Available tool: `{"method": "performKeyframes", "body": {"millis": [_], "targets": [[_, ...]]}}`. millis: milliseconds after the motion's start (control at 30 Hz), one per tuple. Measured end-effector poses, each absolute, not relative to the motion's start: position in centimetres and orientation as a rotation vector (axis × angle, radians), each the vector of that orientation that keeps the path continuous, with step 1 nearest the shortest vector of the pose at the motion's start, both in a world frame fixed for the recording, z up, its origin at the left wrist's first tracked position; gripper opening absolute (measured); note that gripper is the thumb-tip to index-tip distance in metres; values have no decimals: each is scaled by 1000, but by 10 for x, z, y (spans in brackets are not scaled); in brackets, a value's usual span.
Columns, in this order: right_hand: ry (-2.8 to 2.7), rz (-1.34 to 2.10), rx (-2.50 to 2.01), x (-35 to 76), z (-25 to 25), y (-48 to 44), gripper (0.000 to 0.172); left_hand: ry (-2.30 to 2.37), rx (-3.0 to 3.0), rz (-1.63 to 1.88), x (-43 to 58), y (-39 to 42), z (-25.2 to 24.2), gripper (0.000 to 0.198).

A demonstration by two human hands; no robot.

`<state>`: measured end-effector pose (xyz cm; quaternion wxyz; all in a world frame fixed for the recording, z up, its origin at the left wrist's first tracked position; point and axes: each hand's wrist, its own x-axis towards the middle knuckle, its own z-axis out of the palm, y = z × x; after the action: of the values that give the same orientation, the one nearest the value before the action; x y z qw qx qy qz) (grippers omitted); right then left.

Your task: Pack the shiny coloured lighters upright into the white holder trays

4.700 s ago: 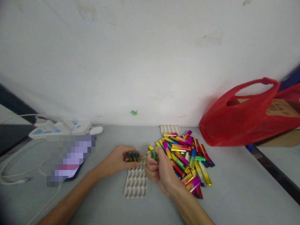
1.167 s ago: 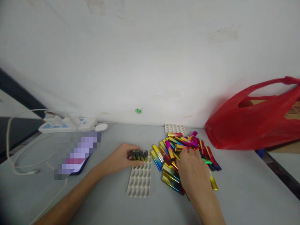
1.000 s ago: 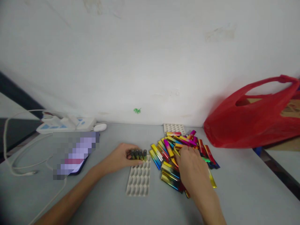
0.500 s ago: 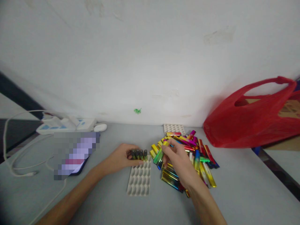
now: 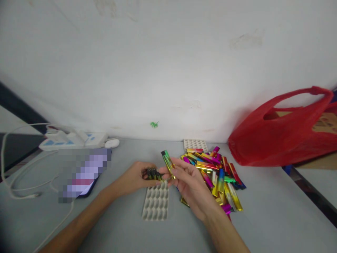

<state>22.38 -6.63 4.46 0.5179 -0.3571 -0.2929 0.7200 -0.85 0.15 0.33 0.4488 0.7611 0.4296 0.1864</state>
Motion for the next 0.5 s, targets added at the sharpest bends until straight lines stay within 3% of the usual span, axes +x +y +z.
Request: {"method": "performKeyframes", "body": {"millis": [167,300,400,500], "targets": [[-681,1776,-800,220,45,-71,23,1051,1866,464,-8,1,1,36],[-645,1804,-799,221,45,-71,18,991,1803,526,-9,1,3,40],[-628,1828,-814,222,44,-69,21,987,1752,555,-12,2,8,51],[-595,1863,-778,224,43,-68,32,988,1689,540,-14,2,12,48]]}}
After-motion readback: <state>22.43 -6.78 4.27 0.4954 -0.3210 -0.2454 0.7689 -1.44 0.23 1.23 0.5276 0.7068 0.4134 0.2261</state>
